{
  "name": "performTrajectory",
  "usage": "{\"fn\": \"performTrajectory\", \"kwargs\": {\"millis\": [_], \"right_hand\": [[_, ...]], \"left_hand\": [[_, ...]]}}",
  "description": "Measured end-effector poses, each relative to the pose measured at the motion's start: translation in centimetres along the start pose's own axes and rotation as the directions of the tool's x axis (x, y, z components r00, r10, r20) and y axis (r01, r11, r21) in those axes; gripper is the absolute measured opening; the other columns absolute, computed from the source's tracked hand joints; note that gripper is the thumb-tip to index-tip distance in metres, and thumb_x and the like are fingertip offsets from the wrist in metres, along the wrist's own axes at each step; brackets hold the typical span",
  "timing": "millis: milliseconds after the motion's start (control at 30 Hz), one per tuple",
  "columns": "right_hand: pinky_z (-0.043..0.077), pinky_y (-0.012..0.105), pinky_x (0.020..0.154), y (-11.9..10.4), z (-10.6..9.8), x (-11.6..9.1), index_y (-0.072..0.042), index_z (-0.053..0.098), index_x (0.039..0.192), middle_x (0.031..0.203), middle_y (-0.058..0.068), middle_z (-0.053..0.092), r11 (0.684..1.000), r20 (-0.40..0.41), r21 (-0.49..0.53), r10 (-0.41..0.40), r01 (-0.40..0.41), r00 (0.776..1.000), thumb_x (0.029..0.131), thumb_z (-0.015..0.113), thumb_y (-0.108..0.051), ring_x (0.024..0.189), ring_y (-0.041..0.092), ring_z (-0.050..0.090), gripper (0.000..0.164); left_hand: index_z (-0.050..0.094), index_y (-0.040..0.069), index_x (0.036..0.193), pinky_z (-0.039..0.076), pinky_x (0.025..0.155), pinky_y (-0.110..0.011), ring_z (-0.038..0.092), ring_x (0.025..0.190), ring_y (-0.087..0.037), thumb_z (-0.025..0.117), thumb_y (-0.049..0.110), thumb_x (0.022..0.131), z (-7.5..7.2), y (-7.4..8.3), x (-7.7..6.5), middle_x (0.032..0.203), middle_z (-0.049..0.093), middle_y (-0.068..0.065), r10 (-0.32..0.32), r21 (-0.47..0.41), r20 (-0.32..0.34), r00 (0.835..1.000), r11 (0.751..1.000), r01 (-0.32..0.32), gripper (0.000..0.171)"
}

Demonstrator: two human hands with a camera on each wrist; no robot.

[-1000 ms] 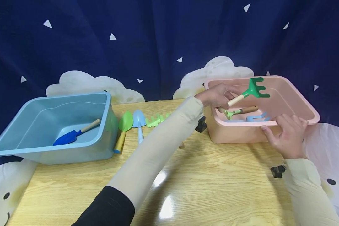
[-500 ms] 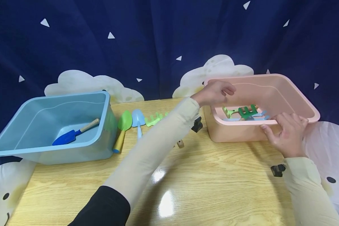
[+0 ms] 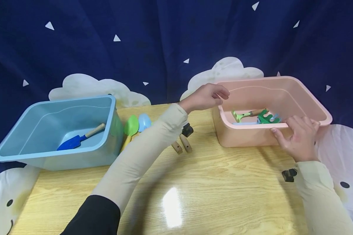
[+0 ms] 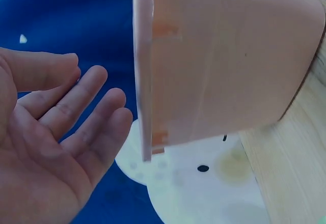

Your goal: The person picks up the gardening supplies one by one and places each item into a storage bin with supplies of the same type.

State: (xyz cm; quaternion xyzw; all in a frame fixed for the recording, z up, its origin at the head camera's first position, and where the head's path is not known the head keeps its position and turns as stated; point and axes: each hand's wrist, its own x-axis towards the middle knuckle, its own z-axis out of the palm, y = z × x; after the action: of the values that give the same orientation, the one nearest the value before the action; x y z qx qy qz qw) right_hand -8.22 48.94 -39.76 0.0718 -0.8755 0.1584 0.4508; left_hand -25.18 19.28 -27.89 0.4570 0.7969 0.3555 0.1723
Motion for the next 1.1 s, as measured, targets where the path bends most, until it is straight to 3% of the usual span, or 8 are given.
{"fn": "performTrajectory", "kwargs": {"millis": [200, 433, 833, 1100], "right_hand": [[0.019, 0.065, 0.082, 0.2, 0.2, -0.1, 0.008, 0.059, 0.079, 0.073, 0.027, 0.056, 1.0, 0.007, -0.005, 0.011, -0.011, 1.0, 0.084, 0.047, -0.079, 0.077, 0.047, 0.041, 0.088], [0.019, 0.065, 0.084, 0.9, -0.1, -0.1, 0.008, 0.059, 0.081, 0.075, 0.029, 0.057, 1.0, 0.029, -0.003, 0.029, -0.029, 0.999, 0.085, 0.048, -0.078, 0.079, 0.048, 0.043, 0.087], [0.018, 0.064, 0.084, 0.8, 0.0, 0.1, 0.008, 0.061, 0.084, 0.078, 0.029, 0.057, 0.999, 0.038, -0.005, 0.04, -0.04, 0.998, 0.086, 0.048, -0.076, 0.079, 0.048, 0.041, 0.085], [0.023, 0.065, 0.083, 1.3, -0.8, -0.3, 0.006, 0.063, 0.09, 0.085, 0.029, 0.061, 0.997, 0.145, -0.056, 0.065, -0.058, 0.987, 0.089, 0.055, -0.063, 0.084, 0.05, 0.045, 0.069]], "left_hand": [[0.059, 0.005, 0.133, 0.047, 0.094, -0.012, 0.062, 0.12, -0.015, 0.057, 0.008, 0.097, -0.2, -1.5, -1.5, 0.128, 0.068, -0.008, -0.013, -0.007, -0.01, 1.0, 1.0, 0.013, 0.036], [0.062, 0.004, 0.129, 0.048, 0.1, -0.018, 0.063, 0.117, -0.016, 0.058, 0.009, 0.097, 0.7, -4.4, -3.8, 0.124, 0.069, -0.009, -0.019, -0.047, -0.023, 1.0, 0.999, 0.018, 0.032], [0.059, 0.007, 0.134, 0.051, 0.099, -0.029, 0.063, 0.12, -0.024, 0.056, 0.011, 0.099, 2.5, -10.0, -8.8, 0.127, 0.068, -0.01, -0.149, -0.076, 0.013, 0.989, 0.986, 0.149, 0.035], [0.06, 0.007, 0.131, 0.051, 0.099, -0.034, 0.064, 0.117, -0.025, 0.055, 0.01, 0.099, 3.7, -12.2, -10.2, 0.125, 0.068, -0.012, -0.206, -0.057, 0.013, 0.978, 0.977, 0.207, 0.033]]}}
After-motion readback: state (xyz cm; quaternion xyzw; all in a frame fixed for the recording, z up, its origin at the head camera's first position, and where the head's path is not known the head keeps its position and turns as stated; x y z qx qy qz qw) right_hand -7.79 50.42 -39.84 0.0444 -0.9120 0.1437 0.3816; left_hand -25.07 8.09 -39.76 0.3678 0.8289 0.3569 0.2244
